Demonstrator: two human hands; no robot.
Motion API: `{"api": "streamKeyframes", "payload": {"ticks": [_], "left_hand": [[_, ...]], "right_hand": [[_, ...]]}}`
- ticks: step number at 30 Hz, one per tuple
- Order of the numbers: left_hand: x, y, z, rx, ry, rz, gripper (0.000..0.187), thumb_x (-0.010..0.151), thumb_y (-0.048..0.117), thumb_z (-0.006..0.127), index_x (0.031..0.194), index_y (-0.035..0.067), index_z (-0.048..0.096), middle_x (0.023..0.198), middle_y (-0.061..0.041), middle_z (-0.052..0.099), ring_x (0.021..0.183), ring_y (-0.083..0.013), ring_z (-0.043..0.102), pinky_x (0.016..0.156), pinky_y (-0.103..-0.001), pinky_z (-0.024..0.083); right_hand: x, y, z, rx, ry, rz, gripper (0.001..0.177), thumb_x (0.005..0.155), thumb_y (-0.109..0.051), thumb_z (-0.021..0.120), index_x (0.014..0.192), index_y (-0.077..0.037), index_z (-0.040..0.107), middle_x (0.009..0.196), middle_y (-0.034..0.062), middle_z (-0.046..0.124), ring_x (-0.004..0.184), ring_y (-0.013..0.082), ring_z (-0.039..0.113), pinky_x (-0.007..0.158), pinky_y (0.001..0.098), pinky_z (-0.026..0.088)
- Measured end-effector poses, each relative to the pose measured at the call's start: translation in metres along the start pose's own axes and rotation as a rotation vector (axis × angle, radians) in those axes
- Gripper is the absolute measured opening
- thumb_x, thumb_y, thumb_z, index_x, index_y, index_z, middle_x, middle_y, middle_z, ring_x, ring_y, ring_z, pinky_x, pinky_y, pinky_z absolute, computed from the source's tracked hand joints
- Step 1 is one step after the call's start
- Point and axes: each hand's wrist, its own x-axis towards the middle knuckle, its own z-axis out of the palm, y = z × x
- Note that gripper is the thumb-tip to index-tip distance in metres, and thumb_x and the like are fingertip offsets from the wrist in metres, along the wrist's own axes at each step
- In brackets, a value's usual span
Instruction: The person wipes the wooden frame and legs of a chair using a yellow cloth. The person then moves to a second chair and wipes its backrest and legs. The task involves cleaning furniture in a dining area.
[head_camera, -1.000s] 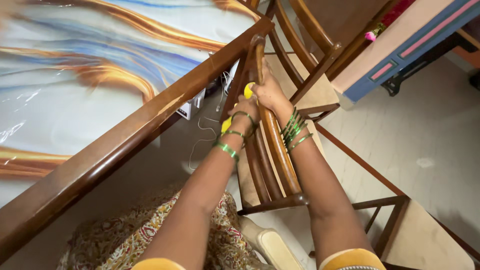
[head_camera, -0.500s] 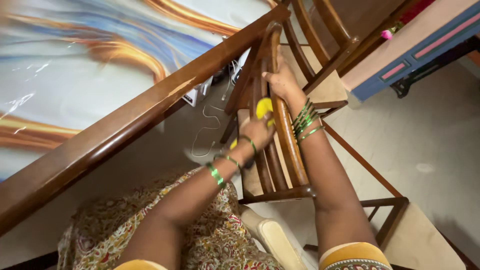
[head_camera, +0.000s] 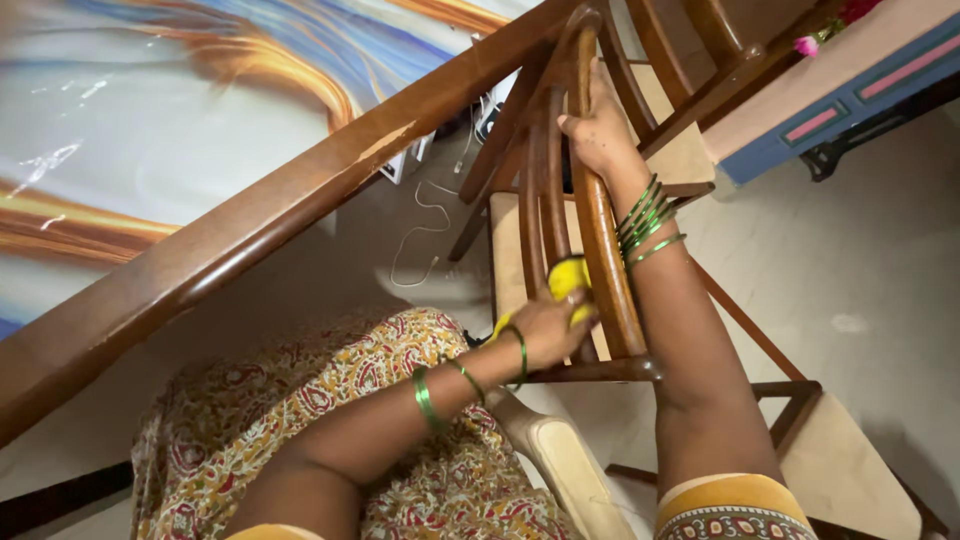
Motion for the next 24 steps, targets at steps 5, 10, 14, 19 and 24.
{"api": "streamKeyframes", "payload": {"ticks": [5,10,14,19,24], "left_hand": [[0.09,-0.033,-0.031,0.037,0.132,-0.149,0.052,0.1,0.054,0.039,0.15,0.039,0.043,0.137,-0.026,0.049,0.112,-0.0427,0.066,0.102,-0.055,0.048],[0.141,-0.068,-0.02,-0.275,0.34,0.084,0.054,0.107,0.048,0.041,0.16,0.039,0.033,0.142,-0.036,0.046,0.127,-0.0522,0.056,0.111,-0.049,0.047],[0.11,-0.081,0.012,-0.443,0.434,0.254,0.055,0.112,0.042,0.039,0.165,0.036,0.025,0.146,-0.036,0.046,0.136,-0.05,0.05,0.115,-0.05,0.042],[0.038,-0.082,0.069,-0.42,0.373,0.0,0.057,0.105,0.033,0.044,0.156,0.009,0.035,0.157,-0.032,0.036,0.132,-0.0467,0.052,0.11,-0.047,0.045],[-0.003,-0.079,0.105,-0.228,0.475,0.232,0.029,0.102,0.02,0.052,0.12,0.0,0.066,0.167,-0.035,0.006,0.148,-0.0555,0.03,0.119,-0.048,0.036]], "right_hand": [[0.001,0.01,-0.002,-0.162,0.023,-0.081,0.091,0.09,-0.005,0.073,0.162,0.006,0.02,0.169,0.0287,0.03,0.159,0.0362,0.028,0.128,0.0359,0.025],[0.001,0.004,-0.003,-0.123,0.011,0.026,0.095,0.086,-0.007,0.07,0.163,0.001,0.016,0.16,0.0251,0.044,0.147,0.0315,0.046,0.119,0.0317,0.037],[0.0,0.007,-0.003,-0.051,0.006,0.01,0.095,0.086,-0.006,0.07,0.164,0.001,0.015,0.157,0.023,0.05,0.144,0.0284,0.051,0.117,0.0299,0.04],[0.0,0.004,-0.004,-0.053,-0.007,-0.007,0.094,0.087,-0.003,0.068,0.164,0.002,0.013,0.156,0.0234,0.051,0.141,0.0287,0.053,0.116,0.0298,0.042],[-0.005,-0.002,-0.005,-0.049,-0.02,0.025,0.094,0.088,-0.003,0.066,0.164,0.002,0.011,0.154,0.0227,0.053,0.138,0.0282,0.057,0.113,0.0289,0.045]]}}
